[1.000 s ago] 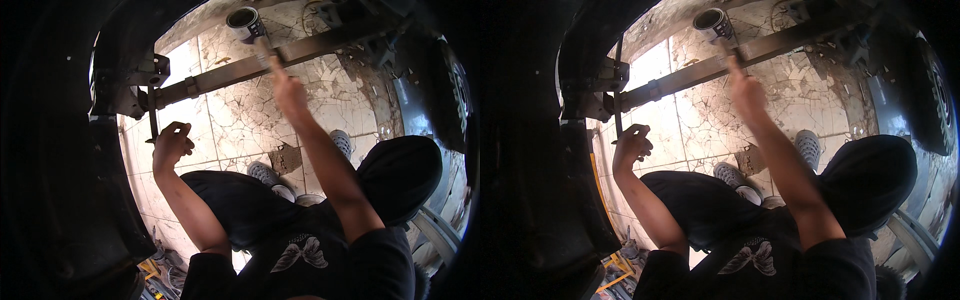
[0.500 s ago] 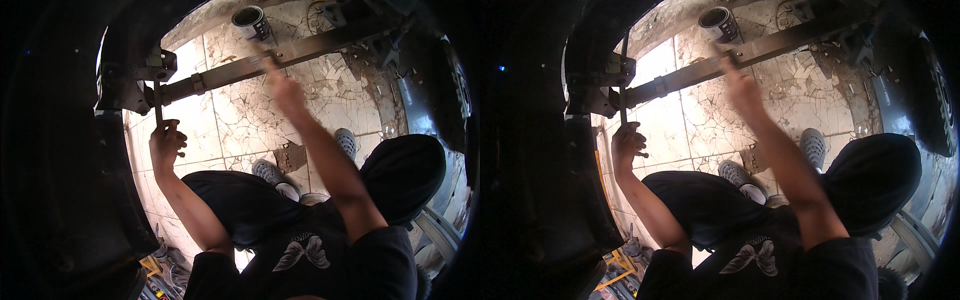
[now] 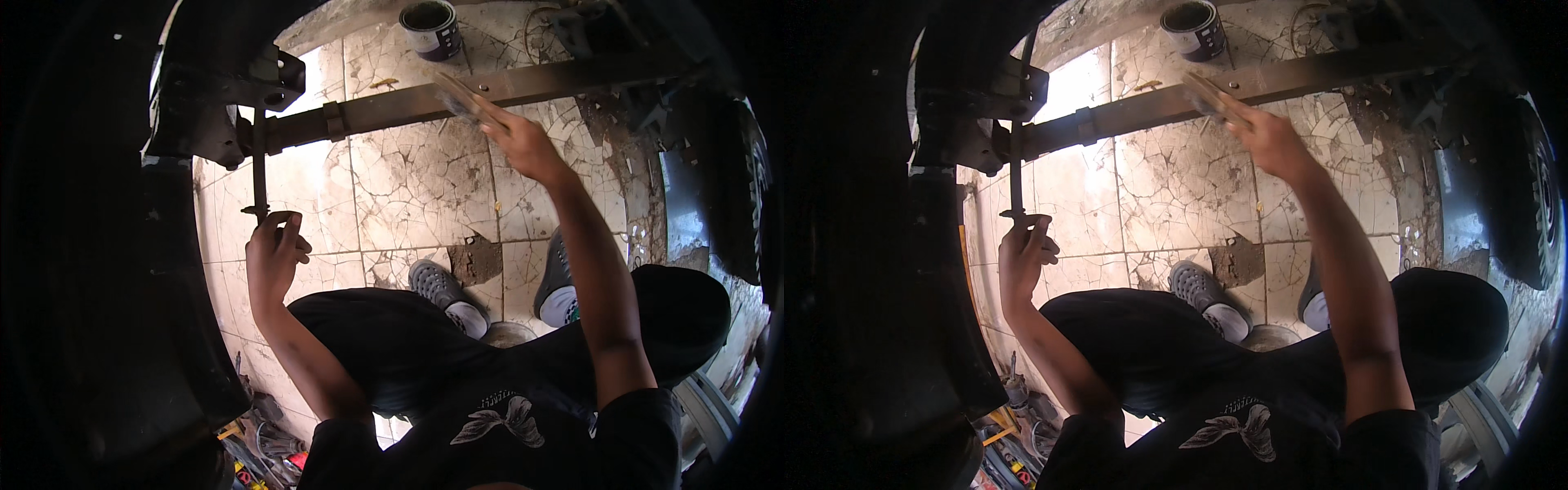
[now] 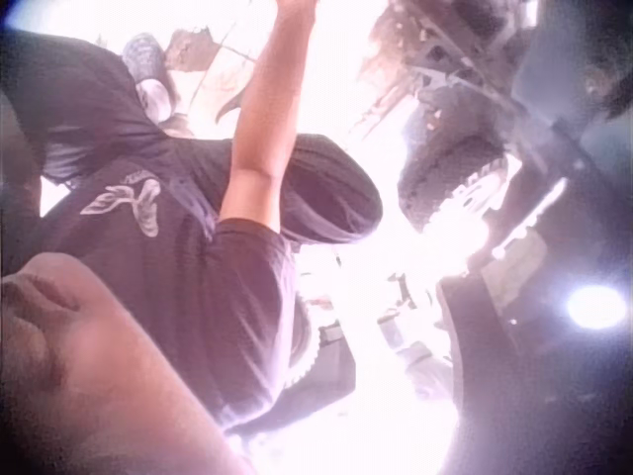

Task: The person sits on the floor under a vehicle and uses a small brush to scrub a metal beam on the undercarriage. They repeatedly dip the brush into a nearby container and continue scrubbing the same area.

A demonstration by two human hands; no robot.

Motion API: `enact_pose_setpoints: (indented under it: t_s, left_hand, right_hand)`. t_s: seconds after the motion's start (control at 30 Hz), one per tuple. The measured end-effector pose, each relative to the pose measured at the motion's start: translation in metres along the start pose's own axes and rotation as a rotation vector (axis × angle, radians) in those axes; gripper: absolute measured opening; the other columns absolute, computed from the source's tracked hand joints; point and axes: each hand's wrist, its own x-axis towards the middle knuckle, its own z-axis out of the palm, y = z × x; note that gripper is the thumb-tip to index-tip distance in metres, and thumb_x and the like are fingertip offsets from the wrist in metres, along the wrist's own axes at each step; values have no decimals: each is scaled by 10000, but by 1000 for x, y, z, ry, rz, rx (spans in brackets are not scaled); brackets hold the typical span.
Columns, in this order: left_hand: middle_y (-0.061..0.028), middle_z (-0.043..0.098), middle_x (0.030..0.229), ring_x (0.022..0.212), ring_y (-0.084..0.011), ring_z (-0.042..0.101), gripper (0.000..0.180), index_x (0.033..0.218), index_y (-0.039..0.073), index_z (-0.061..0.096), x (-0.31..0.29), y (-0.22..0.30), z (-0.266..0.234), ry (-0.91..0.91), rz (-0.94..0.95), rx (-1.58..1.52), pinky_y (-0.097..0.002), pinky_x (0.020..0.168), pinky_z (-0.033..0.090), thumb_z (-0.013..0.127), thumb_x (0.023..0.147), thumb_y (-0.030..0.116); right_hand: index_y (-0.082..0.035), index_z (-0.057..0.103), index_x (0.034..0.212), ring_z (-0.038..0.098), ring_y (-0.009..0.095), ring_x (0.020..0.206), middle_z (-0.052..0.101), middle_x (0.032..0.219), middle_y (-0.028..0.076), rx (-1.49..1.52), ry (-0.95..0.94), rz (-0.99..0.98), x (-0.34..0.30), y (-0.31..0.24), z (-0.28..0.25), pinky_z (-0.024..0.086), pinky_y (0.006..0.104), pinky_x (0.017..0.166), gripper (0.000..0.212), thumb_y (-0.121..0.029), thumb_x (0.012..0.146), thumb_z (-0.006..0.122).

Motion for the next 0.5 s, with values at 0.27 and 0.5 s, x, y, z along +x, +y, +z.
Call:
enact_pose_setpoints:
  t_s: [0.27, 0.5]
  left_hand:
    - [-103, 728, 749, 609, -144, 676, 350, 1352, 30, 639, 16, 32, 18, -77, 94, 31, -281, 574, 495, 644, 1063, 227]
    - [-110, 750, 764, 658, -154, 704, 464, 1433, 47, 619, -14, 38, 22, -117, 189, 239, -323, 667, 540, 717, 988, 135]
  right_hand:
    - [-281, 449, 1627, 768, 345, 889, 759, 1047, 266, -80, -32, 233, 59, -112, 40, 624, 501, 844, 555, -427, 1104, 559]
    - [-212, 516, 1576, 777, 373, 851, 774, 981, 220, -69, 111, 19, -28, -40, -25, 634, 497, 788, 514, -341, 1083, 584]
